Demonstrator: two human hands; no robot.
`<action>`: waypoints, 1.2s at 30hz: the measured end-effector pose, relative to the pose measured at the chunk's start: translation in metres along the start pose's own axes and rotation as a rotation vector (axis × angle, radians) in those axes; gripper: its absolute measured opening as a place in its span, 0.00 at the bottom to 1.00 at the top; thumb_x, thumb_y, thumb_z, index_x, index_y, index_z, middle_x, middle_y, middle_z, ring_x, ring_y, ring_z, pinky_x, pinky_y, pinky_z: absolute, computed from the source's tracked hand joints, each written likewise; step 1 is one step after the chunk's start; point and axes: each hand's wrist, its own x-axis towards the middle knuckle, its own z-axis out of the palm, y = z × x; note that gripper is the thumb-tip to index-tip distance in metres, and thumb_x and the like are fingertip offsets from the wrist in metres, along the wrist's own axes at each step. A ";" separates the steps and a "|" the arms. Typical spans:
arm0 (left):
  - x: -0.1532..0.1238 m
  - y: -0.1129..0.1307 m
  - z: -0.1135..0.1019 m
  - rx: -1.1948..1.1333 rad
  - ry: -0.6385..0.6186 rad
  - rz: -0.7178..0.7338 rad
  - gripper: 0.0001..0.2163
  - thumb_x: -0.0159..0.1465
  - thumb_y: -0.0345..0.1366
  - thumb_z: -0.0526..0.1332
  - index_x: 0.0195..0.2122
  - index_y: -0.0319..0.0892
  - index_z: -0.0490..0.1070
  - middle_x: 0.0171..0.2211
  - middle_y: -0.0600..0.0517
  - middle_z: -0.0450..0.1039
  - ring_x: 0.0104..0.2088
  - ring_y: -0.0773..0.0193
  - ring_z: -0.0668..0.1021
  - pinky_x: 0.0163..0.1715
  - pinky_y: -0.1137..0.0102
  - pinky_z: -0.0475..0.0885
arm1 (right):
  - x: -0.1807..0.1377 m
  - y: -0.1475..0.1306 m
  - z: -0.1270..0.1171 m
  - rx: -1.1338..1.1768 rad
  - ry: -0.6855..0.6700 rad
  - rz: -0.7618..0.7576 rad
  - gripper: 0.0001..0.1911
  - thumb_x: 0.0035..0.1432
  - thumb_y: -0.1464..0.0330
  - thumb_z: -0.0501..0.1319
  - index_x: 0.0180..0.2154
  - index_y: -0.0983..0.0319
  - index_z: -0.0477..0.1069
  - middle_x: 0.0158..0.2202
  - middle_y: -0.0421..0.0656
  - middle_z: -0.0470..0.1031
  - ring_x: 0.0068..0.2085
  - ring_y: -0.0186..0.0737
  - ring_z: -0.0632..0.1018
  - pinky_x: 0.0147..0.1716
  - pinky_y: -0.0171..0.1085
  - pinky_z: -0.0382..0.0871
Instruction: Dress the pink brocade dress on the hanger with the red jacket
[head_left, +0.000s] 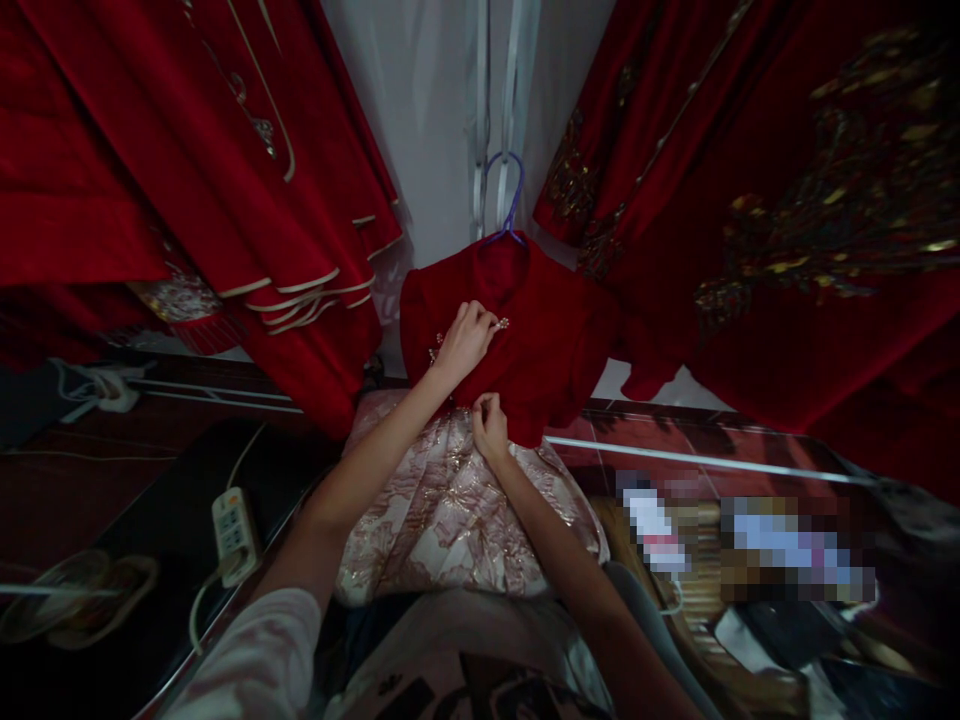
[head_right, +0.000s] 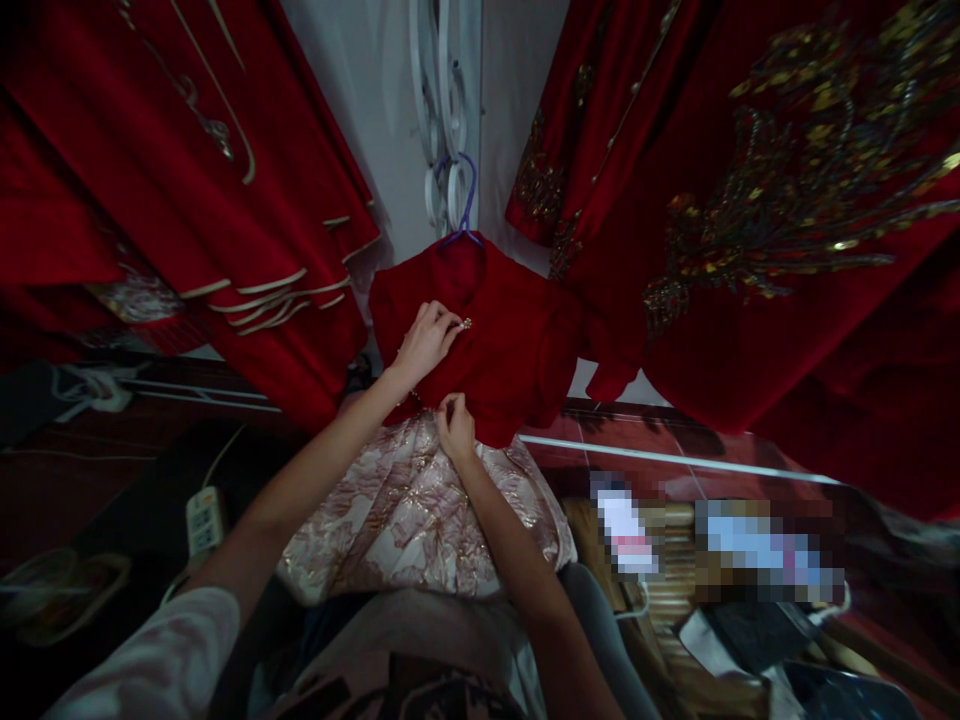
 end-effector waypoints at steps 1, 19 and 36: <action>0.003 0.000 -0.003 0.008 -0.029 0.025 0.09 0.66 0.36 0.54 0.41 0.39 0.71 0.43 0.42 0.67 0.48 0.52 0.69 0.50 0.56 0.66 | 0.000 -0.001 -0.001 0.000 -0.002 0.007 0.06 0.61 0.65 0.48 0.37 0.59 0.59 0.33 0.41 0.69 0.33 0.38 0.72 0.37 0.36 0.64; 0.014 -0.007 -0.035 -0.454 -0.096 0.004 0.05 0.62 0.37 0.57 0.33 0.43 0.70 0.32 0.49 0.71 0.46 0.54 0.73 0.66 0.48 0.38 | 0.025 -0.046 -0.013 0.178 0.230 0.066 0.08 0.63 0.62 0.49 0.36 0.60 0.59 0.29 0.39 0.65 0.29 0.34 0.68 0.32 0.33 0.64; 0.021 -0.056 -0.056 -0.109 0.286 -0.521 0.28 0.57 0.27 0.57 0.60 0.36 0.58 0.63 0.34 0.54 0.62 0.44 0.63 0.61 0.52 0.57 | 0.125 -0.096 -0.062 -0.341 0.334 -0.036 0.49 0.55 0.43 0.52 0.64 0.70 0.44 0.63 0.70 0.46 0.66 0.69 0.49 0.56 0.69 0.44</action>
